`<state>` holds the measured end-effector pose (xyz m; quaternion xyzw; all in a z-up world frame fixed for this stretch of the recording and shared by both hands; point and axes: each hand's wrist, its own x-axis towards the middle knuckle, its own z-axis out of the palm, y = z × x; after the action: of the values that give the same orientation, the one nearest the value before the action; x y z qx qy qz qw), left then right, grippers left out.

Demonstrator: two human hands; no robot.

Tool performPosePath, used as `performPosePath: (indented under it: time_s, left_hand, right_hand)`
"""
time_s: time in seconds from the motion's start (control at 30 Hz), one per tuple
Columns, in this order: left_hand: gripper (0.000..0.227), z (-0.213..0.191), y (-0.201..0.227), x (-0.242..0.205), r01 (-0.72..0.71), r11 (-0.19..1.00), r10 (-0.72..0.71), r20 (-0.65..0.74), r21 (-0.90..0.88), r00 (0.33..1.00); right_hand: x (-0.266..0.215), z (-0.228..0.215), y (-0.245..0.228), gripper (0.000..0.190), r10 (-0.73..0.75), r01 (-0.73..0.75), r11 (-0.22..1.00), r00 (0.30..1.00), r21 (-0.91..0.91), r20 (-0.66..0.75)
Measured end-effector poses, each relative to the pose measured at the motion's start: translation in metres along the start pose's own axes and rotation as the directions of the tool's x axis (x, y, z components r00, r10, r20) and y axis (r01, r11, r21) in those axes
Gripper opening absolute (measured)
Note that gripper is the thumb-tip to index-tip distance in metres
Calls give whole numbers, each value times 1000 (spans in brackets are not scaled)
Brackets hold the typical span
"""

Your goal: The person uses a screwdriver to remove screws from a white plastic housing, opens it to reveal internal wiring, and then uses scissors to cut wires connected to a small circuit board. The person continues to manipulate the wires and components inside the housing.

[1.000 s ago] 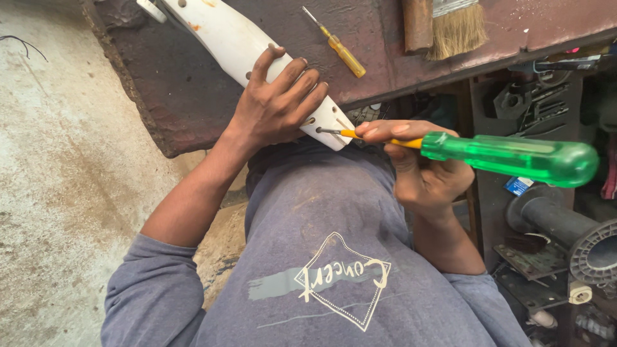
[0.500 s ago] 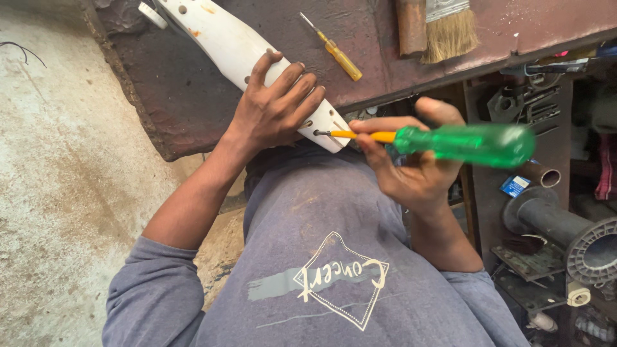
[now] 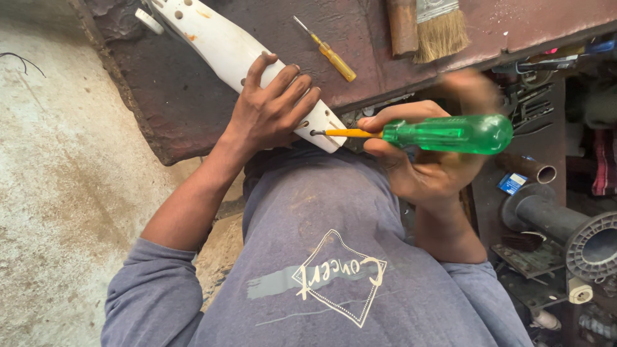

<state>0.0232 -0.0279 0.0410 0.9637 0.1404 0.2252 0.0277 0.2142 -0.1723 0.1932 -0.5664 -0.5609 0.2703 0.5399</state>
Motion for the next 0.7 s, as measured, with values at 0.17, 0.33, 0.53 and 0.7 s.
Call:
performPosePath:
  time_s: [0.17,0.33,0.53,0.7]
  left_hand:
    - [44,3,0,0,-3,1000,3,-2,17,1000]
    - [41,4,0,0,-11,1000,11,-23,-3,1000]
    - [43,1,-2,4,-29,1000,29,-9,3,1000]
    - [49,-3,-2,6,-28,999,28,-2,-41,1000]
  right_hand:
    - [13,-4,-6,44,-120,121,992,992,-39,26]
    - [8,2,-10,38,-181,218,948,968,232,-172]
    - [70,11,-45,24,-137,81,700,990,709,23]
    - [94,-9,2,16,-467,19,555,835,832,292]
